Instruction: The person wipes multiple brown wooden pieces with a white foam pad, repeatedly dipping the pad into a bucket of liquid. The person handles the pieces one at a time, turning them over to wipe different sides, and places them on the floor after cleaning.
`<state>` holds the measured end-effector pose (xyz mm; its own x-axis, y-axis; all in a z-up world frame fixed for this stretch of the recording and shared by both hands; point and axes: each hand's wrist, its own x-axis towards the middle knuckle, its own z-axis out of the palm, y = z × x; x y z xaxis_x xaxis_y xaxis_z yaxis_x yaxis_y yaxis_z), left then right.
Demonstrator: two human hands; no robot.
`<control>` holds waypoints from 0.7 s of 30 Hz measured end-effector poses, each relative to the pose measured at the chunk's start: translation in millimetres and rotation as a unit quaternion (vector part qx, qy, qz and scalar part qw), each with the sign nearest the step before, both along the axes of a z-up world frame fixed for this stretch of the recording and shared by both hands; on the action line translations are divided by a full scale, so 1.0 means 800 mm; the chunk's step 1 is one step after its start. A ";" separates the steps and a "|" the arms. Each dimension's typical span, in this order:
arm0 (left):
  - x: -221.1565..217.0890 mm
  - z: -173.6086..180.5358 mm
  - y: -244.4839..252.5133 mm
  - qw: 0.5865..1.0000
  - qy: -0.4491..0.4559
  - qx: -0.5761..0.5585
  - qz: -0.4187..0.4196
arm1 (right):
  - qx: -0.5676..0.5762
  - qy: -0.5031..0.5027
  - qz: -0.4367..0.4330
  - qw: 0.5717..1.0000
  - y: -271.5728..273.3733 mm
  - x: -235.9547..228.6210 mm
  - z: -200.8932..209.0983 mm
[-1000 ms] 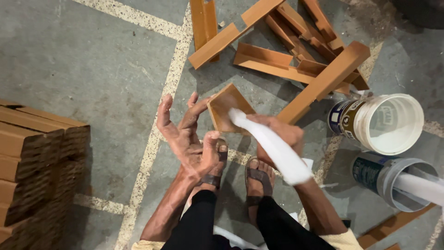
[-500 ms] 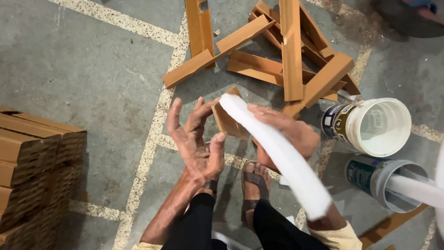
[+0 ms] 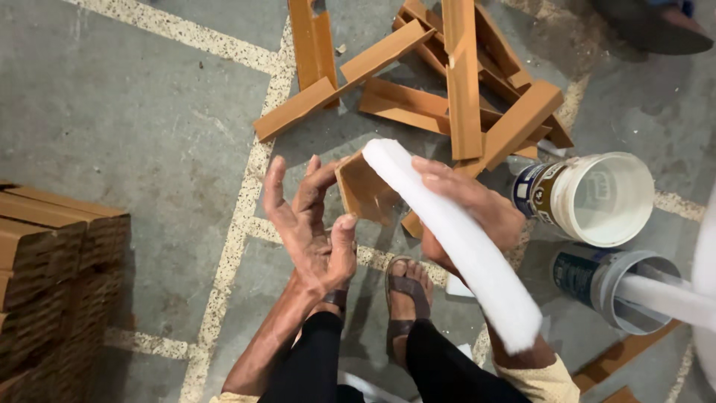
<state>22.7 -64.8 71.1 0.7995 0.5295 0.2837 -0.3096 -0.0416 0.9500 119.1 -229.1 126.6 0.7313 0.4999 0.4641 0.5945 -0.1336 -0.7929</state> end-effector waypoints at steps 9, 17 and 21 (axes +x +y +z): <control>0.003 -0.060 0.012 0.997 -0.010 -0.074 -0.022 | -0.146 -0.058 -0.119 0.980 -0.017 -0.021 -0.103; 0.043 -0.304 -0.022 0.935 0.163 -0.273 -0.160 | -0.203 0.092 -0.150 0.963 -0.049 -0.034 -0.186; 0.016 -0.336 -0.035 0.894 0.186 -0.376 -0.157 | -0.195 0.122 -0.140 0.963 -0.055 -0.038 -0.182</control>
<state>35.3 -92.9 -197.8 0.9068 0.1916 -0.3756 0.1500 0.6859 0.7120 88.9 -272.7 -18.8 0.9263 0.3688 0.0777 0.2938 -0.5775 -0.7617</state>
